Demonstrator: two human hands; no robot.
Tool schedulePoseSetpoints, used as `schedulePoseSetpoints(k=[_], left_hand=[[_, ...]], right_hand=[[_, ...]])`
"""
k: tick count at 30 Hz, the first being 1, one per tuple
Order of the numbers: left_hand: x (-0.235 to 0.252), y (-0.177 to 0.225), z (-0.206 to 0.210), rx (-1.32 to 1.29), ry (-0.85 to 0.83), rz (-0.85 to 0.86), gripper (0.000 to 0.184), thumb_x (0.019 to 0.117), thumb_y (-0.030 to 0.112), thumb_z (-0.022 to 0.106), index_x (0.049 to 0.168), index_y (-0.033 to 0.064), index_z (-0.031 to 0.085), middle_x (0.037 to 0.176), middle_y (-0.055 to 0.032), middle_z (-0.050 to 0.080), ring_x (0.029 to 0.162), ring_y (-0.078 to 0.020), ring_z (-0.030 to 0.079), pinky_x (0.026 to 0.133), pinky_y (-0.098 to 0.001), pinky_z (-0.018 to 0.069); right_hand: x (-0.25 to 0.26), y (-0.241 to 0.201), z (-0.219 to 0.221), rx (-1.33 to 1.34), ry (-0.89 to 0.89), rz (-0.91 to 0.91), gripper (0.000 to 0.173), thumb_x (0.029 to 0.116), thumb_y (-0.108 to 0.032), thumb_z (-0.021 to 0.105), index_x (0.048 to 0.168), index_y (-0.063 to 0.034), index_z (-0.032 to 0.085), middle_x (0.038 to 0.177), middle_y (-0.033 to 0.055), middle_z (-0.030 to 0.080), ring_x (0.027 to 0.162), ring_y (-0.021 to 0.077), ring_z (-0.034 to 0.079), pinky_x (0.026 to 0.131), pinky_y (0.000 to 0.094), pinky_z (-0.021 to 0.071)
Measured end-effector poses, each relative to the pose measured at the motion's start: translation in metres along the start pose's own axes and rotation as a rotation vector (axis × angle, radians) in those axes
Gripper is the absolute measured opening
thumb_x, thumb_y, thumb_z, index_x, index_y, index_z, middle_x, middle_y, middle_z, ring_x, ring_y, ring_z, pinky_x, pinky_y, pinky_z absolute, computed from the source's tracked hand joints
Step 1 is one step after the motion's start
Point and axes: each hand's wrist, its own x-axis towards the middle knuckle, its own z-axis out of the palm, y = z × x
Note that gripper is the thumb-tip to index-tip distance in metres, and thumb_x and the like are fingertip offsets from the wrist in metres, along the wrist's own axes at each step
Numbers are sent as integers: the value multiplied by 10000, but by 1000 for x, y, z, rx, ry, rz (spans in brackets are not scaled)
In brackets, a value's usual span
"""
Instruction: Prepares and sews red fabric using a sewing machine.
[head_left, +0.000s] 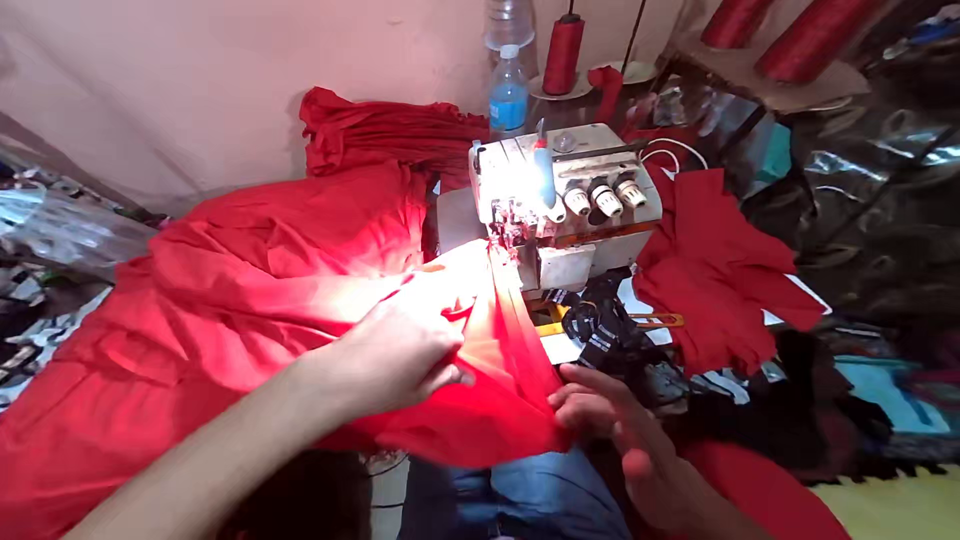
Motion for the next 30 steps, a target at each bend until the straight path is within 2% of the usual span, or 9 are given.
schedulePoseSetpoints(k=[4,6,7,9,14,17,21,25,30], left_hand=[[30,86,-18,-170,-445,174,486,1074,302,453,912,-55,739,914,-171,742,989,-314,692,968,-434,456],[27,84,11,-56,-366,361,479,1090,318,425,881,6,723,821,-124,723,873,-290,701,898,-427,478],[21,73,32,-14,-139,458,401,1048,289,485,791,72,704,671,-61,664,697,-237,671,768,-389,483],[9,59,47,97,62,486,341,1036,267,487,779,138,671,567,3,583,570,-174,616,735,-346,499],[-24,52,56,201,136,344,286,1036,225,463,848,170,671,797,-9,647,818,-198,671,1028,-416,471],[-37,50,59,242,207,298,279,1035,156,437,847,147,644,722,-3,606,744,-193,635,1068,-437,416],[-49,62,46,126,224,358,286,1064,143,425,856,152,621,763,-18,576,787,-197,590,1082,-406,373],[-50,57,42,221,295,233,259,1067,203,432,914,155,636,795,-15,625,805,-191,631,983,-420,429],[-49,41,40,77,301,286,320,1101,270,379,914,168,618,804,2,611,808,-158,605,970,-399,379]], right_hand=[[-12,16,-1,-118,127,141,671,1093,-507,285,1468,19,467,880,37,726,789,-33,671,750,169,560],[-7,15,6,-138,149,179,580,1035,-277,557,1459,96,430,873,54,733,702,-5,673,657,178,574],[-5,15,8,-146,152,174,560,974,-176,615,1435,97,450,876,63,735,689,9,680,644,176,576],[-2,16,11,-178,156,85,447,953,-103,629,1367,24,519,844,50,708,719,13,666,682,145,553],[-2,-16,18,-95,95,-180,233,1094,-273,486,1256,-117,550,1044,25,665,1085,78,647,1017,229,495],[-5,-37,26,159,30,-231,425,1089,-457,423,1217,-76,563,1036,67,664,1100,124,636,1018,258,484],[12,-27,32,-12,38,-197,661,1079,-585,187,1393,-72,460,1272,63,642,1274,85,569,1120,268,412],[21,-18,42,-4,-55,-219,762,1085,-551,94,1397,49,443,988,135,700,1041,162,664,1016,281,475],[22,-19,37,-34,-69,-246,759,1081,-561,90,1415,33,425,940,111,682,973,156,663,957,271,496]])
